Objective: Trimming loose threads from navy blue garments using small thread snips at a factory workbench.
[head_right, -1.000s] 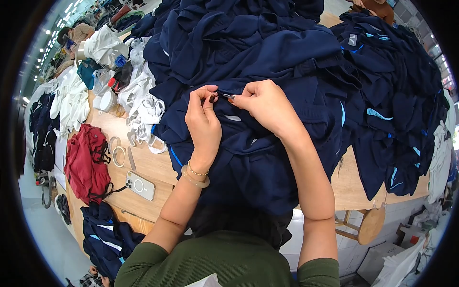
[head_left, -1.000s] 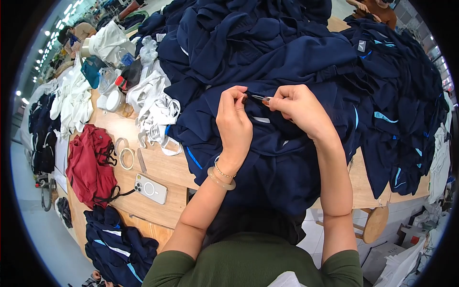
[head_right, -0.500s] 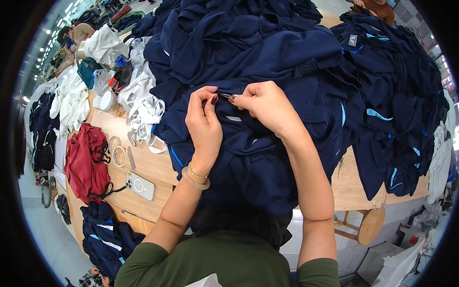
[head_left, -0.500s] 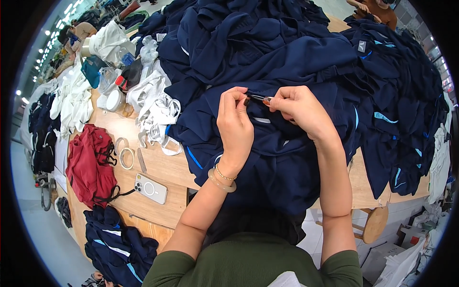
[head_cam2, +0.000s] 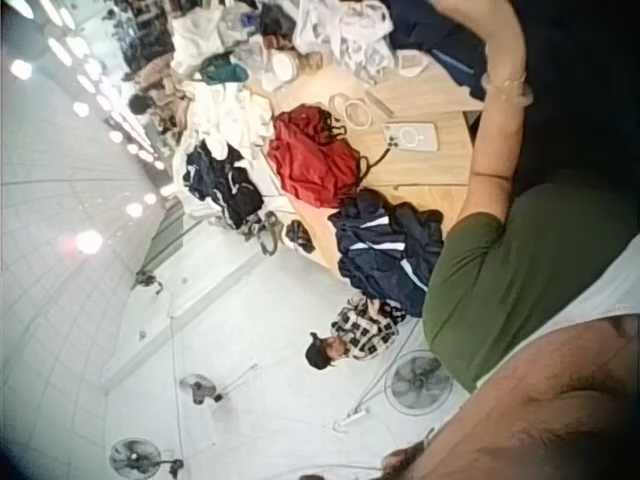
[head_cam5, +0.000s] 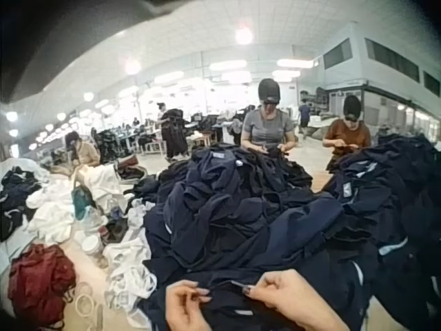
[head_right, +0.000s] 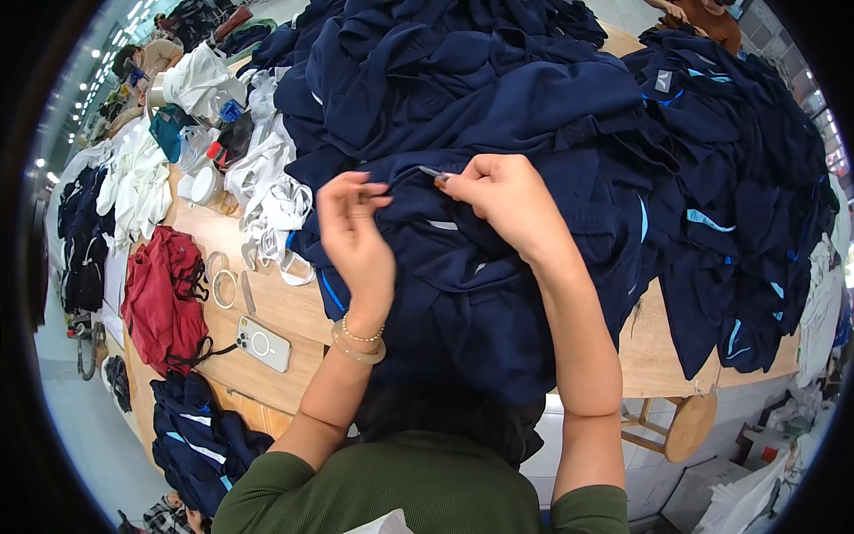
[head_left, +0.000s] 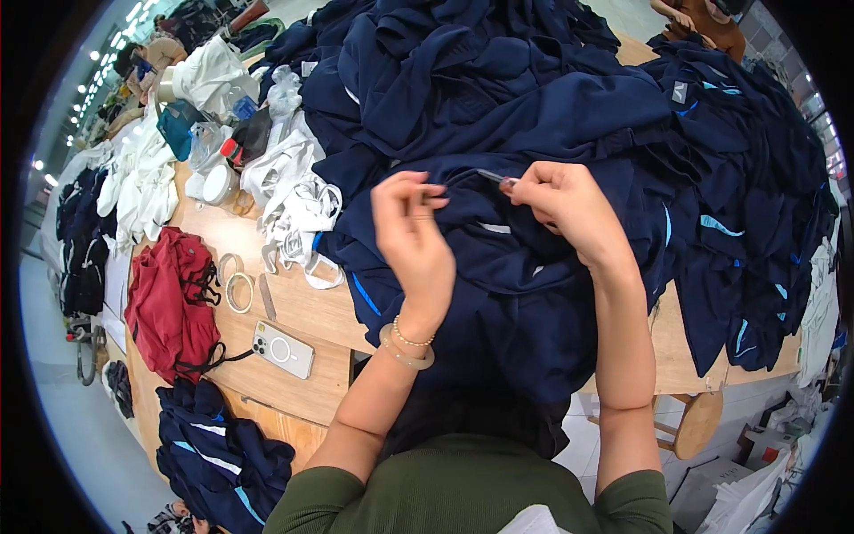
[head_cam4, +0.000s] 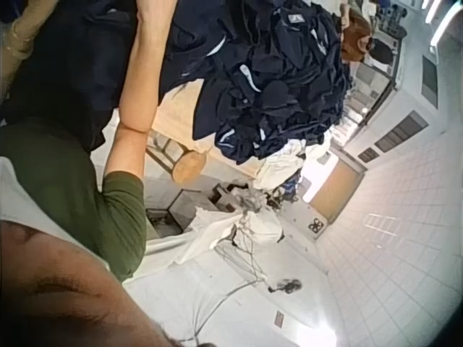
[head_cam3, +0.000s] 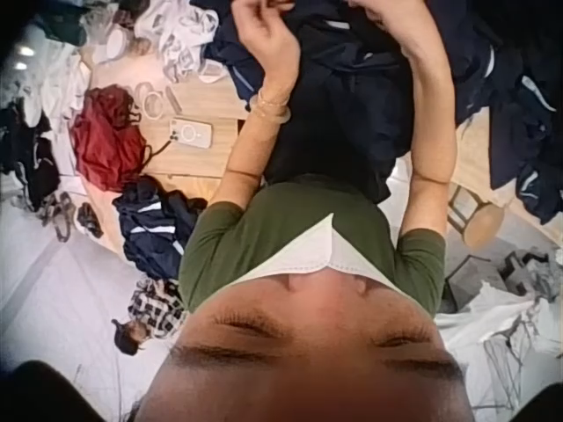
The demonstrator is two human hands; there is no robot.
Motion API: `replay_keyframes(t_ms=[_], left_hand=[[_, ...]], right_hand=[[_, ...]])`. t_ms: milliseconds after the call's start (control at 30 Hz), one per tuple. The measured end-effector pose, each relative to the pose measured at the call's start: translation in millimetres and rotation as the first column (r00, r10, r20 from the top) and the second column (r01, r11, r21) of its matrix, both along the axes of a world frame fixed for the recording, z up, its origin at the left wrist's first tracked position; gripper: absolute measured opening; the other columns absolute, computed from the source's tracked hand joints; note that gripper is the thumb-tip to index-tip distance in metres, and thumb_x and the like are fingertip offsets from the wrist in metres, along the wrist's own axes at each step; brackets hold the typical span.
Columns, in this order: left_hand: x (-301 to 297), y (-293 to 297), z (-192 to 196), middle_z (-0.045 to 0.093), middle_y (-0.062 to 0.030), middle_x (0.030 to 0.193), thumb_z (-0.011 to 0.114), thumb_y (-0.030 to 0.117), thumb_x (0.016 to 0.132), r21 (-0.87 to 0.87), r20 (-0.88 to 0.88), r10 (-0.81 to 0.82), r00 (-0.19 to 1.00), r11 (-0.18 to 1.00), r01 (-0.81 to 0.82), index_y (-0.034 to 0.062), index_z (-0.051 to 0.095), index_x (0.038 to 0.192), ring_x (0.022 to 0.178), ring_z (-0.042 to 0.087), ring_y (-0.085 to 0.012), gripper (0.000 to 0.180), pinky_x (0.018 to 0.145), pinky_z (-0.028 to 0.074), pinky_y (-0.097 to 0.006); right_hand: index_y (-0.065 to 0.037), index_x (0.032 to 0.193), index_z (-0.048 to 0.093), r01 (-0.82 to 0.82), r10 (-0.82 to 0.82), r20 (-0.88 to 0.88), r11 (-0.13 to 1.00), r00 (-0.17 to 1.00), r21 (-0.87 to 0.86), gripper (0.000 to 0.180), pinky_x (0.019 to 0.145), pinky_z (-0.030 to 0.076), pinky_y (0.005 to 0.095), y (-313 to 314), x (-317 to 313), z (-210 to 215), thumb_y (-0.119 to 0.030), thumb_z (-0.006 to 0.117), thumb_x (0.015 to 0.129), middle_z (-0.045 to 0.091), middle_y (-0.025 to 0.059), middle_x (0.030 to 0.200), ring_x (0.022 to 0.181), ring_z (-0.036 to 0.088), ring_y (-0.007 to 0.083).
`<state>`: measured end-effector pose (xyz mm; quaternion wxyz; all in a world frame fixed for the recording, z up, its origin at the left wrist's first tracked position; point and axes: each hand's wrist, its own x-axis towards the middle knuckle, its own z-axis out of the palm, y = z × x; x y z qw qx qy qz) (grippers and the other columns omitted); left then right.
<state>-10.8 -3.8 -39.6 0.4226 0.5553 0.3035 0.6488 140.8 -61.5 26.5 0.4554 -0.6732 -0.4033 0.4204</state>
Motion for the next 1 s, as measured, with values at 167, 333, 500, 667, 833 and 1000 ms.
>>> replay_keyframes(t_ms=[167,333,500,667,833,1000], left_hand=[[-28,33,-9,0.061,-0.0067,0.093,0.054,0.011,0.098,-0.086,-0.168,0.006,0.986,0.996,-0.020,-0.0021,0.061,0.097,0.079,0.058,-0.0116,0.015,0.070,0.045,-0.023],[-21,28,4,0.066,-0.0044,0.094,0.073,0.008,0.082,0.059,-0.573,-0.076,0.816,0.989,0.133,0.0003,0.069,0.103,0.079,0.059,-0.0086,0.023,0.065,0.045,-0.021],[-22,28,-2,0.066,-0.0063,0.086,0.072,0.003,0.081,0.024,-0.504,-0.109,0.857,0.990,0.140,-0.0002,0.071,0.095,0.069,0.060,-0.0108,0.014,0.058,0.045,-0.023],[-22,22,-6,0.067,-0.0074,0.077,0.062,-0.004,0.088,-0.067,-0.187,-0.134,0.973,0.990,0.123,-0.0067,0.067,0.089,0.061,0.062,-0.0107,0.006,0.060,0.054,-0.021],[-25,11,-13,0.060,-0.0078,0.091,0.057,-0.006,0.091,-0.138,0.005,-0.185,0.983,0.973,0.184,-0.0069,0.062,0.089,0.078,0.064,-0.0135,0.006,0.071,0.057,-0.023],[-29,-18,-25,0.046,0.0001,0.088,0.059,-0.002,0.093,0.044,-0.257,0.046,0.965,0.998,-0.036,-0.0015,0.062,0.095,0.070,0.051,-0.0054,0.003,0.060,0.046,-0.017]], right_hand=[[-0.002,0.083,0.063,0.033,-0.006,-0.224,0.993,0.974,0.116,0.027,0.044,0.018,0.0202,-8,12,-2,-0.028,0.060,0.091,0.038,-0.0079,0.054,0.045,0.028,0.0004],[-0.002,0.083,0.063,0.048,-0.019,-0.238,0.992,0.971,0.114,0.027,0.044,0.018,0.0203,-11,12,-7,-0.028,0.060,0.091,0.038,-0.0077,0.053,0.045,0.028,0.0008],[-0.002,0.084,0.063,0.030,-0.004,-0.237,0.994,0.971,0.106,0.027,0.044,0.019,0.0204,-9,11,-6,-0.028,0.060,0.091,0.038,-0.0076,0.053,0.045,0.028,0.0009],[-0.002,0.084,0.063,0.045,-0.016,-0.220,0.991,0.975,0.130,0.028,0.045,0.018,0.0206,-9,11,-6,-0.029,0.060,0.091,0.037,-0.0076,0.053,0.045,0.028,0.0009],[-0.003,0.084,0.063,0.051,-0.021,-0.233,0.991,0.972,0.126,0.027,0.045,0.018,0.0209,-9,11,-8,-0.029,0.061,0.091,0.037,-0.0079,0.053,0.046,0.028,0.0011],[0.000,0.084,0.063,0.047,-0.006,-0.271,0.988,0.962,0.145,0.025,0.045,0.020,0.0203,-10,11,-6,-0.024,0.062,0.092,0.040,-0.0066,0.056,0.048,0.030,0.0006]])
